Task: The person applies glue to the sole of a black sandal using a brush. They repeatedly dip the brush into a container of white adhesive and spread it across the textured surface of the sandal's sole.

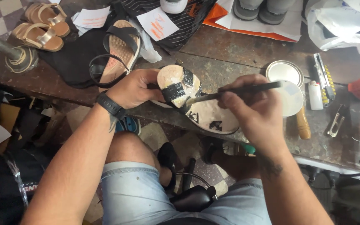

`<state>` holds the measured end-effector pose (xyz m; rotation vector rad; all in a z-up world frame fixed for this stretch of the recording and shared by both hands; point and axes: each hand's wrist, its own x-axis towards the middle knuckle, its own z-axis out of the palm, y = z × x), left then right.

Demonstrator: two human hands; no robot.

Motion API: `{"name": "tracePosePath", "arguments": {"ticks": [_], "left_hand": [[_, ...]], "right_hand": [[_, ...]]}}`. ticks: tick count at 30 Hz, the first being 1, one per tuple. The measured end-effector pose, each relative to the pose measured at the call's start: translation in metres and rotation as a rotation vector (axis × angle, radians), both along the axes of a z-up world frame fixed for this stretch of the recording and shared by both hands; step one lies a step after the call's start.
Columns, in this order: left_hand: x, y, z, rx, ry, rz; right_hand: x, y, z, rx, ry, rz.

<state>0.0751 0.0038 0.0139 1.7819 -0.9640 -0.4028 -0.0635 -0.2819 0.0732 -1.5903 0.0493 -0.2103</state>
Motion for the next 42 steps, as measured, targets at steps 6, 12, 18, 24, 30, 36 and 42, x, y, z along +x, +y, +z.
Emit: {"name": "tracePosePath", "arguments": {"ticks": [6, 12, 18, 24, 30, 36, 42], "left_hand": [[-0.003, -0.001, 0.006, 0.015, 0.013, 0.025], [-0.002, 0.000, 0.004, 0.014, -0.008, 0.018], [-0.002, -0.002, 0.003, 0.024, -0.011, 0.021], [-0.002, -0.002, 0.001, 0.035, -0.002, 0.031], [-0.003, -0.002, 0.003, 0.019, -0.030, 0.011], [-0.003, -0.002, 0.005, 0.039, -0.042, 0.018], [-0.004, -0.003, 0.008, 0.079, -0.031, 0.042]], "right_hand": [[-0.002, -0.002, 0.003, -0.110, 0.096, 0.020], [0.000, 0.009, 0.012, -0.122, 0.096, 0.003], [0.004, 0.014, 0.010, 0.007, 0.023, 0.009], [0.007, 0.018, 0.007, 0.090, -0.048, 0.021], [-0.002, 0.019, 0.009, 0.106, -0.172, -0.023], [-0.007, 0.029, 0.018, -0.017, -0.068, -0.099], [-0.004, 0.027, 0.016, -0.107, -0.180, -0.152]]}}
